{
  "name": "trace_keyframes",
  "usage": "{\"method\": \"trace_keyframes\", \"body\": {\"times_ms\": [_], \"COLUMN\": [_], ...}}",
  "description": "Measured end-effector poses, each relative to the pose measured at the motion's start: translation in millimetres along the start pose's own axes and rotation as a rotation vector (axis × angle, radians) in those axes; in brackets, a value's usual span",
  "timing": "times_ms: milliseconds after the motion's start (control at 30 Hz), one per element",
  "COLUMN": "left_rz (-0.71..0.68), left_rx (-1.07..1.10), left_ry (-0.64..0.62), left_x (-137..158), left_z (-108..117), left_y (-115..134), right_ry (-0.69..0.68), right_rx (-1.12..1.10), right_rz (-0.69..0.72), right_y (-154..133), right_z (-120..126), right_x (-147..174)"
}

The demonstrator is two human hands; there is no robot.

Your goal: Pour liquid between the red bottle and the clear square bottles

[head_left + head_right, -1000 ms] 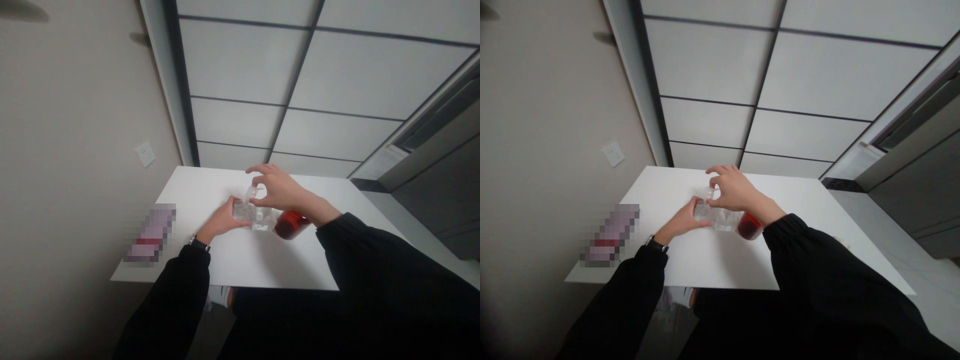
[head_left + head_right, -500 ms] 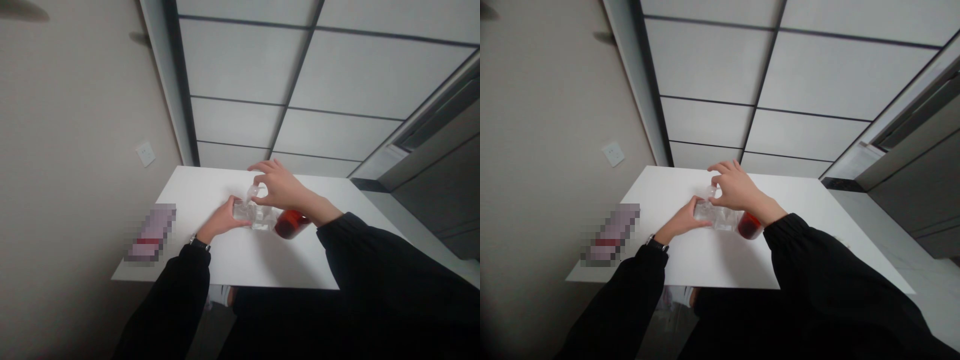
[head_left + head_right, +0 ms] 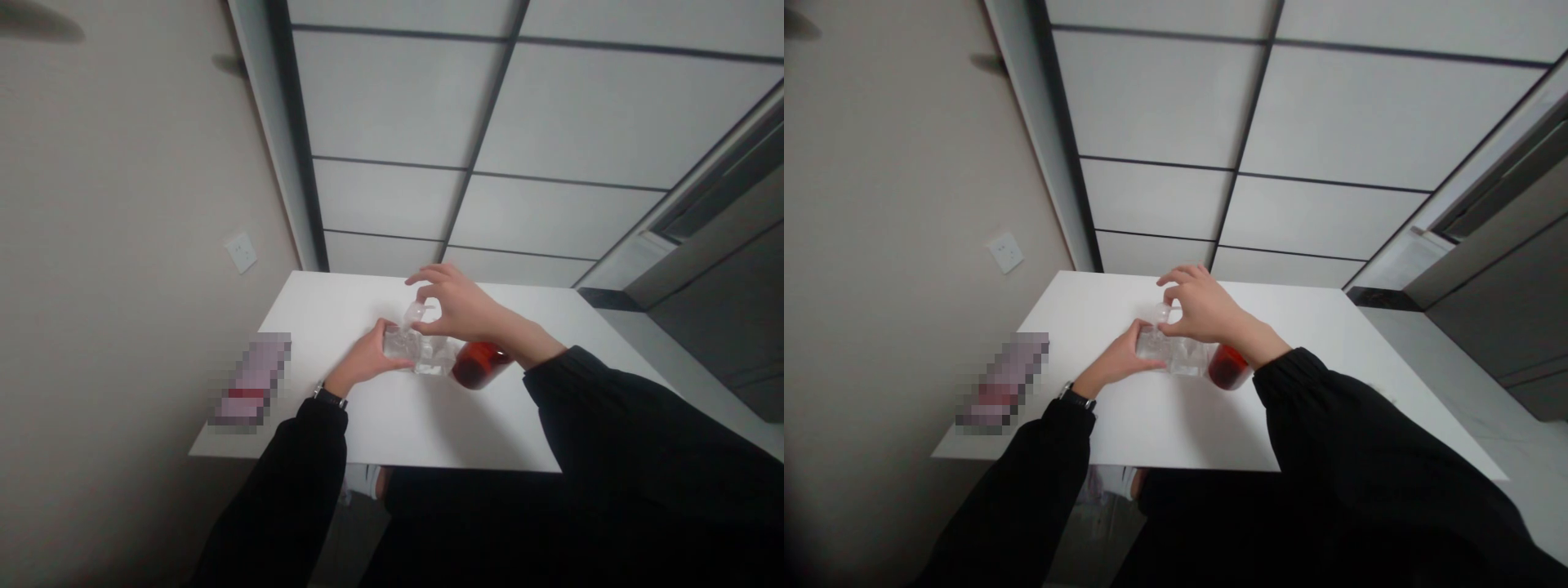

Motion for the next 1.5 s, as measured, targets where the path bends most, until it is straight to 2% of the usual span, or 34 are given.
{"method": "trace_keyframes", "body": {"times_ms": [833, 1100, 1233, 1500], "left_rz": [0.022, 0.029, 0.035, 0.048], "left_rx": [0.000, -0.005, -0.006, -0.021], "left_ry": [-0.008, -0.007, -0.015, -0.031], "left_x": [1, 1, 1, 3], "left_z": [1, 1, 2, 3], "left_y": [6, 6, 8, 4], "right_ry": [-0.014, -0.033, -0.028, -0.120], "right_rx": [-0.031, -0.120, -0.212, -0.438], "right_rz": [0.030, -0.020, -0.096, -0.280], "right_y": [3, 2, 18, 79], "right_z": [1, 2, 4, 11], "right_x": [1, 4, 6, 9]}}
Point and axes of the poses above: each hand's wrist, its own x-axis away from the middle knuckle, its own z-axis out of the back of the hand, y = z × x, the point moved 1 cm from there along -x, towards the middle knuckle, and after that the axes turned 7 degrees about -z, right-handed, at the moved point
